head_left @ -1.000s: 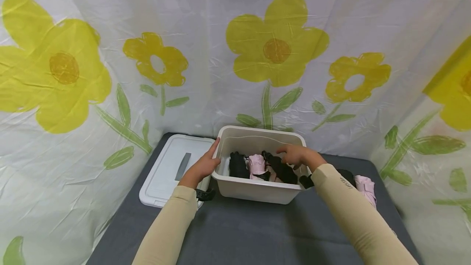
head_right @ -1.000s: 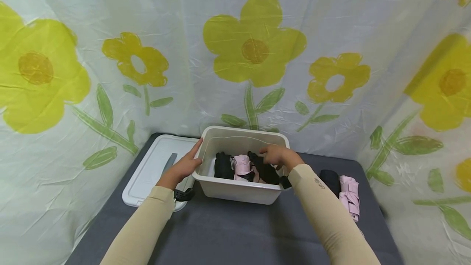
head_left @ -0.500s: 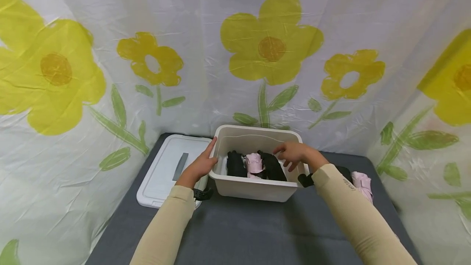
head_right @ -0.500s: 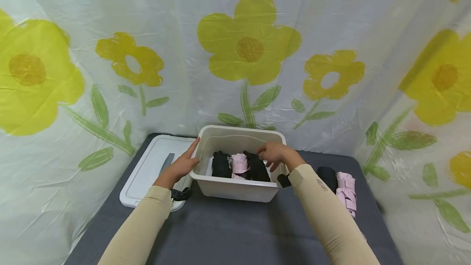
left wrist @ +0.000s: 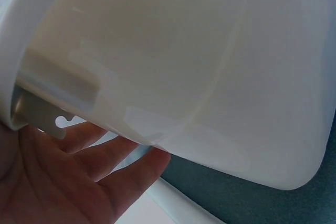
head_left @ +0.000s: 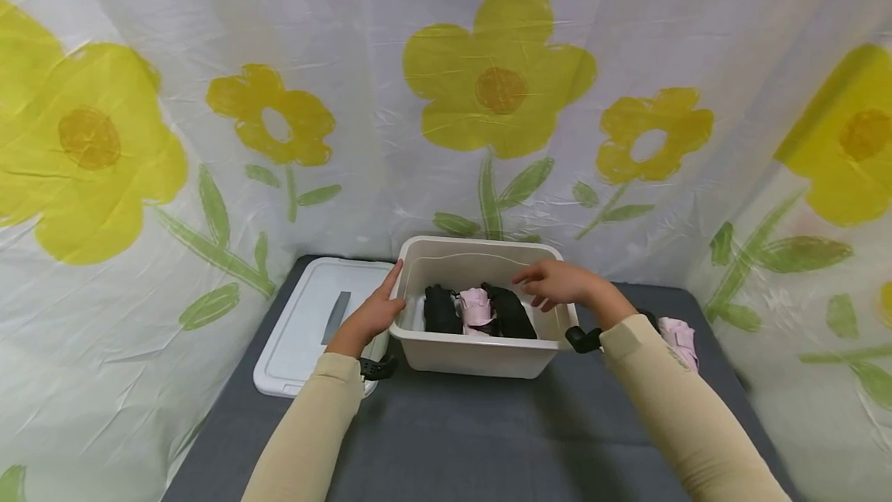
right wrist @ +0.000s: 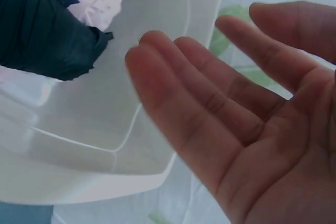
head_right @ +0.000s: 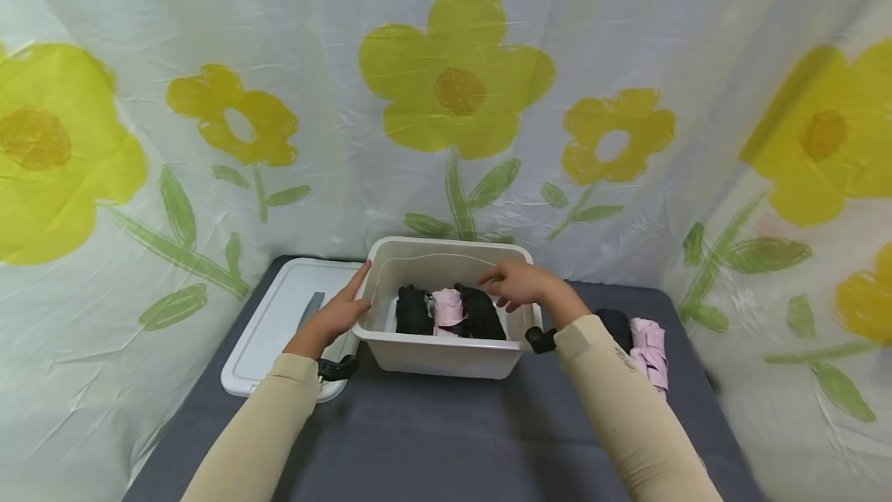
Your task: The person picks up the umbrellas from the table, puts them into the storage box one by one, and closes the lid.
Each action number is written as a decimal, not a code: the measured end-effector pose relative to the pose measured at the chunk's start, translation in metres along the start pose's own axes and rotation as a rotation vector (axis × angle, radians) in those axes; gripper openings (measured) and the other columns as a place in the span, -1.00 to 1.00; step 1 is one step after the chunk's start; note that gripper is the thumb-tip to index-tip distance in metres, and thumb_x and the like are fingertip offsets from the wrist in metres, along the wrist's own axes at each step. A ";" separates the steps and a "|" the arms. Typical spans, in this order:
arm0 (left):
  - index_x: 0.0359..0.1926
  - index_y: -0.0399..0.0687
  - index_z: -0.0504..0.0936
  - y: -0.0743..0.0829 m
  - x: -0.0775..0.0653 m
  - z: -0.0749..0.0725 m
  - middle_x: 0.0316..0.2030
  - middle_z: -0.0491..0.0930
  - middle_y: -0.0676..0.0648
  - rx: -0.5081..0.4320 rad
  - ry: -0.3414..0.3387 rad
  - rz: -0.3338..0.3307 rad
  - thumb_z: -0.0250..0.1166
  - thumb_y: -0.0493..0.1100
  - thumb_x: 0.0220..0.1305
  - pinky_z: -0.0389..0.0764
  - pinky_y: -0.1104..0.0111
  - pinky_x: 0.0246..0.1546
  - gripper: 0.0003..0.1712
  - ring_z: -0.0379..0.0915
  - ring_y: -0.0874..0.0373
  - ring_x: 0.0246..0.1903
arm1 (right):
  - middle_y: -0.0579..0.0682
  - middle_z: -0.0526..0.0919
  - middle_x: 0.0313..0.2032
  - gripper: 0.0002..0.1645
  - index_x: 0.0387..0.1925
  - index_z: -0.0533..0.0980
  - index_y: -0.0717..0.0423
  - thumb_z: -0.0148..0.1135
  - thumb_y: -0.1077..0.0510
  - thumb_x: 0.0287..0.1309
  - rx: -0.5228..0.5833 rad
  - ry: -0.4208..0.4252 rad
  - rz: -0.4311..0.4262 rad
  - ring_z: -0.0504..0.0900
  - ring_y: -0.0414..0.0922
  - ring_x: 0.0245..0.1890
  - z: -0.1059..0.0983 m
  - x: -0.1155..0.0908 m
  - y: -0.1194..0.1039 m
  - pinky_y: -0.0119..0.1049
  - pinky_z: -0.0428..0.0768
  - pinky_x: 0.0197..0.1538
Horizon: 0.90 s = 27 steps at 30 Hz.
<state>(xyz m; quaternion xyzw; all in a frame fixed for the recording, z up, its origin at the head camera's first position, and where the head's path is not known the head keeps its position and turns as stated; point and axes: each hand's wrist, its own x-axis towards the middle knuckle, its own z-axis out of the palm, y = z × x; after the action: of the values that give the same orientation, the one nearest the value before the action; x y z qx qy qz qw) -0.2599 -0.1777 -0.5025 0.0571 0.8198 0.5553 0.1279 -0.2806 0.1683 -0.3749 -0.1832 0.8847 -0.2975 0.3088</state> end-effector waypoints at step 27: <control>0.53 0.36 -0.38 0.003 -0.001 -0.002 0.54 -0.30 -0.20 -0.016 -0.018 -0.013 -0.10 -0.30 0.30 0.13 -0.21 0.31 -0.04 -0.22 -0.24 0.48 | 0.36 0.37 0.28 -0.44 0.36 0.29 0.21 -0.04 0.08 0.43 0.141 0.238 -0.200 0.52 0.26 0.14 -0.013 -0.062 0.058 0.11 0.54 0.09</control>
<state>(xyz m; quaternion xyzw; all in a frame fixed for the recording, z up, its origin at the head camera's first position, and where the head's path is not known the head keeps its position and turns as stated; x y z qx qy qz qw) -0.2596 -0.1788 -0.4988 0.0557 0.8144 0.5606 0.1392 -0.2515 0.2493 -0.3770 -0.2116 0.8694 -0.4074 0.1828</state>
